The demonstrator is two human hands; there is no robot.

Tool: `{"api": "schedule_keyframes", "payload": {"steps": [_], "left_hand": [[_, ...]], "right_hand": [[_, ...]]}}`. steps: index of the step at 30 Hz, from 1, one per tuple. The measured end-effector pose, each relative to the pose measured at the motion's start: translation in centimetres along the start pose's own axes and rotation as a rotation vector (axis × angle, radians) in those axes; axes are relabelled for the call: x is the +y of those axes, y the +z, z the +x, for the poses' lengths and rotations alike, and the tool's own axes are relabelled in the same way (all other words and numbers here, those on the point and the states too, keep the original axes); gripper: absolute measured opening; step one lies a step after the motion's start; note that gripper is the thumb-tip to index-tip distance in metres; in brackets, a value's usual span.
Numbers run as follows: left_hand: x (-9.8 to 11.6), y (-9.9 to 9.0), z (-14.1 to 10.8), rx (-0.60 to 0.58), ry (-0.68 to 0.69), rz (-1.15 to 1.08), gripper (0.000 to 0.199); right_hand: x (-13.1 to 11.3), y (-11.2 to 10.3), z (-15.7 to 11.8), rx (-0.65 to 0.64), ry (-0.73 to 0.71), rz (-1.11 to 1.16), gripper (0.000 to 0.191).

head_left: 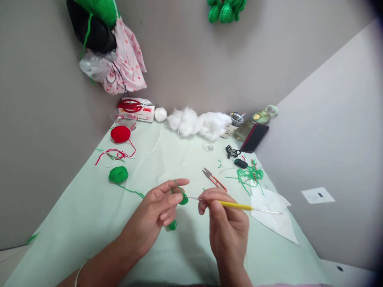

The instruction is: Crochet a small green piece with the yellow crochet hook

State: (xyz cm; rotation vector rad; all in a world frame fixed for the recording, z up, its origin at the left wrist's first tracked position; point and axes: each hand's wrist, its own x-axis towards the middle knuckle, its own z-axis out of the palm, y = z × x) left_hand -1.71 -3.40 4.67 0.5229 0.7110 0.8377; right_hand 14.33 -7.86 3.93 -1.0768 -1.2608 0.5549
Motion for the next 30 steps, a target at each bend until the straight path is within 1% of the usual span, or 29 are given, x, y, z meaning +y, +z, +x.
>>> {"api": "schedule_keyframes", "payload": {"steps": [3, 5, 7, 9, 11, 12, 14, 17, 19, 21, 23, 25, 26, 27, 28, 29, 30], "left_hand": [[-0.3, 0.3, -0.1, -0.003, 0.041, 0.129, 0.035], [-0.5, 0.2, -0.2, -0.009, 0.046, 0.177, 0.037], [-0.5, -0.1, -0.2, -0.007, 0.047, 0.196, 0.035], [-0.4, -0.4, -0.2, -0.001, 0.047, 0.209, 0.033], [-0.3, -0.5, -0.3, 0.011, 0.051, 0.223, 0.032], [-0.3, -0.6, -0.4, 0.018, 0.055, 0.235, 0.032], [-0.3, -0.5, -0.5, 0.047, 0.08, 0.273, 0.032], [-0.6, -0.2, -0.7, 0.134, 0.152, 0.327, 0.031], [-1.0, 0.0, -0.8, 0.192, 0.196, 0.346, 0.03], [-1.4, 0.0, -0.8, 0.221, 0.215, 0.34, 0.031], [-1.5, 0.0, -0.8, 0.208, 0.181, 0.294, 0.041], [-1.2, 0.0, -0.7, 0.133, 0.068, 0.202, 0.055], [-1.0, 0.0, -0.6, 0.093, 0.007, 0.15, 0.059], [-0.6, 0.0, -0.5, 0.06, -0.043, 0.102, 0.061], [-0.3, 0.0, -0.4, 0.042, -0.07, 0.063, 0.059], [-0.1, -0.1, -0.4, 0.045, -0.07, 0.035, 0.056], [0.1, -0.1, -0.3, 0.043, -0.062, 0.025, 0.052]], "right_hand": [[0.2, 0.4, 0.3, -0.057, 0.03, 0.066, 0.018], [0.4, 0.6, 0.5, -0.043, 0.051, 0.086, 0.017], [0.7, 0.5, 0.5, -0.025, 0.113, 0.152, 0.018], [0.8, 0.3, 0.5, -0.034, 0.166, 0.222, 0.02], [0.7, 0.2, 0.5, -0.049, 0.174, 0.23, 0.023], [0.5, 0.2, 0.5, -0.053, 0.155, 0.203, 0.024], [0.0, 0.1, 0.4, -0.064, 0.079, 0.093, 0.024], [-0.7, 0.1, 0.2, -0.097, -0.106, -0.119, 0.026], [-0.6, 0.2, -0.2, -0.146, -0.238, -0.243, 0.026], [0.0, 0.4, -0.8, -0.183, -0.353, -0.373, 0.025], [0.7, 0.4, -1.6, -0.176, -0.445, -0.514, 0.026], [1.2, 0.3, -1.9, -0.138, -0.483, -0.603, 0.031], [1.2, 0.2, -1.9, -0.112, -0.441, -0.59, 0.033], [1.1, 0.1, -1.6, -0.091, -0.381, -0.529, 0.033], [1.0, 0.0, -1.3, -0.102, -0.316, -0.399, 0.028], [0.7, -0.1, -0.8, -0.107, -0.243, -0.263, 0.024], [0.5, 0.0, -0.2, -0.071, -0.165, -0.142, 0.023]]}}
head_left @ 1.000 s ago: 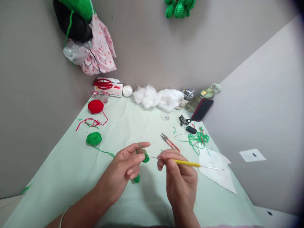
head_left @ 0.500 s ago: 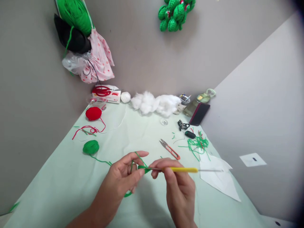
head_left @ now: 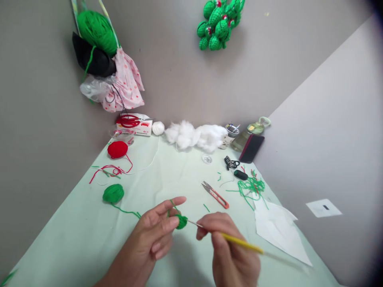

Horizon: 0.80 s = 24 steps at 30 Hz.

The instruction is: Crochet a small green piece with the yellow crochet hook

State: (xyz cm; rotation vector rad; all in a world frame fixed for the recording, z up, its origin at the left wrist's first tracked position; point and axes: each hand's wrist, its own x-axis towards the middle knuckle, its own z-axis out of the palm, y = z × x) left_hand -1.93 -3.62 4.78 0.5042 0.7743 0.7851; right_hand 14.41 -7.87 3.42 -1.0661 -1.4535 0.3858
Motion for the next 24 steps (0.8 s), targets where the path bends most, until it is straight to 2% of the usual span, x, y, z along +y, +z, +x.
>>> {"api": "schedule_keyframes", "payload": {"steps": [1, 4, 8, 10, 13, 15, 18, 21, 24], "left_hand": [[0.0, 0.0, 0.0, -0.004, 0.012, 0.004, 0.049], [-0.5, 0.0, 0.1, -0.027, 0.051, 0.066, 0.045], [-1.1, 0.3, 0.3, 0.023, 0.103, 0.092, 0.053], [-0.9, 0.5, 0.4, 0.013, 0.055, 0.037, 0.057], [-0.3, 0.5, 0.5, -0.006, -0.045, -0.071, 0.052], [0.0, 0.4, 0.6, 0.022, -0.041, -0.101, 0.044], [-0.3, 0.3, 0.6, 0.027, 0.041, -0.023, 0.041], [-1.0, 0.3, 0.4, -0.019, 0.099, 0.094, 0.04], [-1.2, 0.1, 0.2, -0.013, 0.11, 0.134, 0.037]], "right_hand": [[-0.1, 0.0, 0.5, 0.046, 0.057, 0.095, 0.023], [-0.2, 0.5, 1.1, 0.013, 0.111, 0.169, 0.021], [0.1, 0.8, -0.1, -0.031, -0.029, -0.111, 0.027], [0.1, 0.7, -0.6, -0.011, -0.078, -0.221, 0.033], [0.0, 0.1, -0.3, 0.022, -0.069, -0.137, 0.03], [-0.1, -0.1, 0.4, 0.039, 0.049, 0.044, 0.024], [-0.2, 0.1, 1.0, 0.046, 0.213, 0.253, 0.02], [0.0, 0.5, 0.6, 0.028, 0.263, 0.279, 0.016], [0.4, 0.4, 0.2, 0.045, 0.338, 0.34, 0.016]]}}
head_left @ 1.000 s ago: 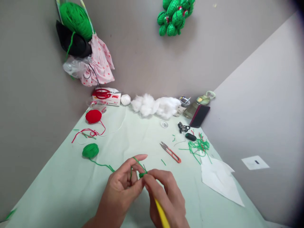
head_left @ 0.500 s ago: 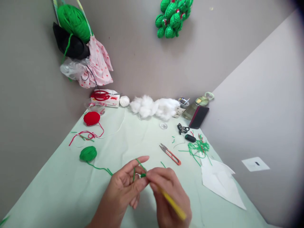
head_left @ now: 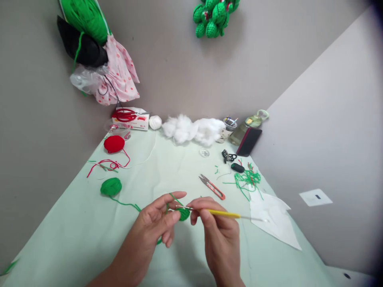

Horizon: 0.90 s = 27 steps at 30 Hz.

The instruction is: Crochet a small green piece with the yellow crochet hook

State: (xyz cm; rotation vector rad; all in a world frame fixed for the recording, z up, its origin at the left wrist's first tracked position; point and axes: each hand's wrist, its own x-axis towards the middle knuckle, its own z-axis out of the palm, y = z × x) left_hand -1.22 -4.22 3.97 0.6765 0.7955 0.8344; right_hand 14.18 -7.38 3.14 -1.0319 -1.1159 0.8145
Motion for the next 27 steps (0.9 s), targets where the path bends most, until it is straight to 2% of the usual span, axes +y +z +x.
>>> {"api": "schedule_keyframes", "payload": {"steps": [3, 6, 9, 13, 15, 16, 18, 20, 22, 24, 27], "left_hand": [[0.2, -0.3, -0.2, -0.001, 0.007, 0.018, 0.034], [0.2, -0.5, -0.3, -0.005, 0.028, 0.04, 0.033], [-0.1, -0.5, -0.3, 0.018, 0.071, 0.096, 0.031], [-0.7, -0.2, -0.6, 0.093, 0.136, 0.163, 0.033], [-0.5, 0.0, -0.7, 0.082, 0.111, 0.116, 0.041], [-0.4, 0.1, -0.8, 0.061, 0.072, 0.069, 0.045], [0.1, 0.1, -0.8, 0.01, -0.023, -0.048, 0.048], [0.5, -0.1, -0.7, -0.019, -0.077, -0.145, 0.042], [0.6, -0.2, -0.6, -0.033, -0.067, -0.181, 0.037], [0.6, -0.2, -0.5, -0.058, -0.054, -0.173, 0.034], [0.3, 0.0, -0.5, -0.078, -0.055, -0.152, 0.03]], "right_hand": [[-0.1, -0.4, 0.1, -0.001, 0.101, 0.116, 0.021], [-0.7, -0.7, 0.0, -0.016, 0.078, 0.095, 0.025], [-1.1, -0.7, -0.7, -0.031, -0.088, -0.169, 0.025], [-0.4, -0.7, -1.9, -0.13, -0.451, -0.586, 0.03], [0.1, -0.7, -2.2, -0.151, -0.594, -0.723, 0.034], [0.3, -0.7, -2.2, -0.145, -0.619, -0.745, 0.035], [0.2, -0.8, -2.1, -0.089, -0.557, -0.65, 0.032], [-0.2, -0.7, -1.7, 0.003, -0.385, -0.413, 0.029], [-0.5, -0.6, -1.3, 0.05, -0.219, -0.174, 0.027], [-0.5, -0.4, -1.0, 0.007, -0.112, -0.032, 0.023], [0.0, -0.3, -0.8, -0.037, -0.007, 0.054, 0.019]]}}
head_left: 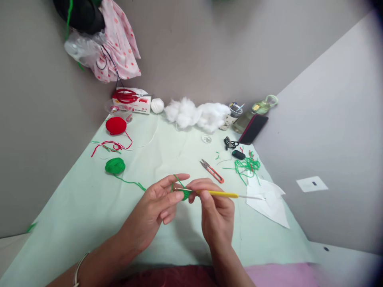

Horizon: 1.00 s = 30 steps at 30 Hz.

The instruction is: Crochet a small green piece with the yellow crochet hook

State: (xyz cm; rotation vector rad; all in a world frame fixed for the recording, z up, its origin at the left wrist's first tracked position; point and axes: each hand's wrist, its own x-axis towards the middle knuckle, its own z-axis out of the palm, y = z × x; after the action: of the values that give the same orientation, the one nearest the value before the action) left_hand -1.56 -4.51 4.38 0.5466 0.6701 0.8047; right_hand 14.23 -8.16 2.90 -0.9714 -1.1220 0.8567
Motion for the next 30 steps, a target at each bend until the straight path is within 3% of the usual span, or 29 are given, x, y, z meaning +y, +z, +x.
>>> {"api": "schedule_keyframes", "payload": {"steps": [5, 9, 13, 16, 18, 20, 23, 26, 30], "left_hand": [[0.0, -0.1, 0.0, 0.01, 0.003, 0.034, 0.029], [0.0, -0.3, 0.1, 0.012, 0.021, 0.074, 0.027], [-0.5, -0.4, 0.1, 0.041, 0.084, 0.169, 0.028], [-0.8, -0.2, 0.1, 0.105, 0.154, 0.242, 0.033], [-0.8, 0.1, 0.0, 0.106, 0.13, 0.195, 0.041], [-0.5, 0.2, -0.1, 0.061, 0.034, 0.094, 0.047], [0.1, 0.0, 0.1, 0.014, -0.062, -0.02, 0.042], [0.2, -0.3, 0.3, 0.004, -0.021, -0.017, 0.034], [-0.3, 0.0, 0.1, 0.025, 0.064, 0.117, 0.031]], "right_hand": [[0.3, -0.1, 0.4, 0.071, 0.139, 0.132, 0.02], [-0.5, -0.2, 0.5, 0.077, 0.096, 0.105, 0.026], [-0.7, -0.5, -0.3, 0.037, -0.081, -0.216, 0.025], [-0.1, -0.7, -1.2, -0.052, -0.356, -0.554, 0.03], [0.5, -0.8, -1.5, -0.094, -0.527, -0.745, 0.038], [0.7, -0.8, -1.6, -0.094, -0.575, -0.81, 0.04], [0.3, -0.7, -1.0, 0.006, -0.396, -0.553, 0.03], [-0.4, -0.3, -0.2, 0.071, -0.171, -0.246, 0.025], [-0.4, 0.2, 0.0, 0.011, -0.138, -0.29, 0.02]]}}
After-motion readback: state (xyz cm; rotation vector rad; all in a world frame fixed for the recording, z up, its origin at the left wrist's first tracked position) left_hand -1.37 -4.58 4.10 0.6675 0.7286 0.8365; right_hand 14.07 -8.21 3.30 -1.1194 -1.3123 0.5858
